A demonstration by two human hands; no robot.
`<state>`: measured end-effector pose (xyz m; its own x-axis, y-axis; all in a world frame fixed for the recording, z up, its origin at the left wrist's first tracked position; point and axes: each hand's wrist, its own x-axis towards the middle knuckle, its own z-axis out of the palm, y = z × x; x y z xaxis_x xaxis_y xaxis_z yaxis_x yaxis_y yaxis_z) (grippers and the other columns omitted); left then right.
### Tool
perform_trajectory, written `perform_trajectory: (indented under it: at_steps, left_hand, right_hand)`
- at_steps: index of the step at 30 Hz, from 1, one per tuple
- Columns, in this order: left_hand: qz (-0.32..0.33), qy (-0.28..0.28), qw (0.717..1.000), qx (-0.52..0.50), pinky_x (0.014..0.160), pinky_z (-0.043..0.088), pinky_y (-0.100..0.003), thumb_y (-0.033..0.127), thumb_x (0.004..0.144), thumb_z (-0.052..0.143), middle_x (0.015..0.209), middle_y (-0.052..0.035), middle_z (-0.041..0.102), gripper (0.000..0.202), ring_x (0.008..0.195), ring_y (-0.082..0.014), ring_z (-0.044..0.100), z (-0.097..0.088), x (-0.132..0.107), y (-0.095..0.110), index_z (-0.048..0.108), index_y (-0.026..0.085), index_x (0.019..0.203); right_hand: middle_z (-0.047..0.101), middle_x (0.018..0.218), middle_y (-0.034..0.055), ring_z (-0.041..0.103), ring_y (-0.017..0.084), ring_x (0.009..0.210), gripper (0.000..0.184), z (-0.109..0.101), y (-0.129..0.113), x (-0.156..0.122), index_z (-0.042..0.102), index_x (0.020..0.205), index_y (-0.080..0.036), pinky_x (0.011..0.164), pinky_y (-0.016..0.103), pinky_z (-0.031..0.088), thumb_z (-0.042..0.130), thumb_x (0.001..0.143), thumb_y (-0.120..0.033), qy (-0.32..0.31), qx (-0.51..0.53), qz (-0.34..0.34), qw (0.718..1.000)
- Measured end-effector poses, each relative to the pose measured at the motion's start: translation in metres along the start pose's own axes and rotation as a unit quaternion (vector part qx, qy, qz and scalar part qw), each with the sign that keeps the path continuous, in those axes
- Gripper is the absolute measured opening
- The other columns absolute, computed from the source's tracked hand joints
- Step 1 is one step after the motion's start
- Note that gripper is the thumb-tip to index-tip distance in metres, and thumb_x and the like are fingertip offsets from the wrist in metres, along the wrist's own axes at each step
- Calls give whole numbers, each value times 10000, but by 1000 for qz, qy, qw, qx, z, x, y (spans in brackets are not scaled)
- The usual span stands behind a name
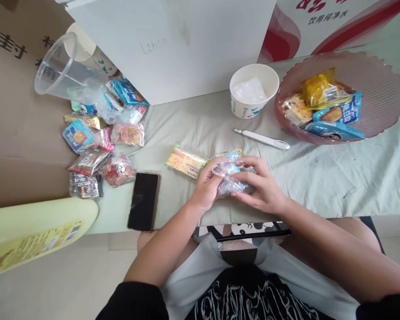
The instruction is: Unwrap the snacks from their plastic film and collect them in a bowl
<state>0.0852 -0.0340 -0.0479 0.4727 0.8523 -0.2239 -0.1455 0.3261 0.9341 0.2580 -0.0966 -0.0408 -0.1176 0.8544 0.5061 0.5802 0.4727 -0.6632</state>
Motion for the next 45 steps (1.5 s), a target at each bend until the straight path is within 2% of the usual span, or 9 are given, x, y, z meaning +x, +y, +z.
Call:
perform_trajectory:
  at_steps: [5, 11, 14, 17, 20, 23, 29, 36, 45]
  left_hand:
    - [99, -119, 967, 204, 1050, 505, -472, 552, 755, 791, 1307, -87, 598, 650, 1200, -301, 597, -11, -6, 5, 618, 321, 1338]
    - [182, -68, 937, 291, 959, 540, -411, 348, 900, 695, 1198, -71, 626, 271, 1046, -223, 625, -6, -4, 3, 685, 296, 1166]
    - [205, -70, 933, 286, 886, 541, -360, 341, 925, 667, 1100, -48, 636, 200, 968, -195, 615, -5, -2, 0, 678, 292, 1118]
    - [230, -78, 927, 286, 783, 520, -302, 328, 959, 623, 967, -25, 610, 101, 879, -166, 596, -6, -1, 1, 653, 277, 1041]
    - [253, -67, 922, 284, 678, 485, -266, 314, 976, 594, 918, -16, 572, 61, 787, -141, 570, -6, -1, 2, 613, 256, 974]
    - [285, -31, 906, 311, 689, 482, -269, 257, 961, 602, 946, -20, 563, 7, 799, -143, 567, -5, -3, 3, 603, 253, 967]
    - [324, 37, 881, 341, 673, 444, -249, 171, 900, 647, 957, -2, 536, 165, 787, -133, 538, -5, -3, 1, 567, 262, 1013]
    - [316, 43, 880, 352, 678, 423, -254, 133, 846, 652, 951, 9, 511, 292, 761, -126, 514, -5, -3, -2, 464, 260, 1030]
    - [327, 98, 860, 380, 693, 429, -277, 249, 870, 672, 911, 12, 469, 259, 792, -147, 526, -11, -1, 3, 444, 256, 993]
  right_hand:
    - [561, 1232, 122, 598, 281, 1145, 142, -5, 1, 0, 646, 1012, -222, 908, 442, 554, 648, 876, -263, 0, 23, 62, 998]
    - [637, 1154, 110, 634, 283, 1088, 175, -24, 16, 7, 705, 986, -233, 947, 477, 524, 554, 917, -289, 0, -49, 112, 992]
    - [660, 1225, 148, 614, 333, 1148, 222, -29, 26, 9, 692, 1079, -214, 999, 524, 476, 577, 901, -280, 38, -207, 174, 962]
    - [644, 1335, 197, 582, 382, 1214, 352, -26, 32, 10, 642, 1226, -165, 989, 543, 460, 569, 908, -295, -10, -307, 215, 927]
    - [726, 1148, 171, 640, 367, 1081, 361, -25, 31, 12, 640, 1245, -160, 922, 517, 477, 518, 935, -299, -48, -336, 259, 904]
    - [736, 969, 140, 674, 311, 888, 300, -29, 27, 15, 701, 1123, -176, 801, 440, 508, 523, 922, -313, -42, -279, 288, 915]
    - [640, 611, 4, 570, 165, 508, 304, -35, 4, 20, 725, 1056, -196, 552, 300, 458, 487, 955, -355, -24, 3, 349, 937]
    - [673, 620, -13, 571, 130, 497, 245, -27, -9, 17, 727, 1025, -194, 548, 265, 460, 521, 944, -301, -64, 41, 263, 962]
    - [709, 871, 53, 605, 149, 617, 197, -19, -5, 10, 718, 1048, -219, 583, 293, 506, 559, 937, -251, 3, -31, 185, 982]
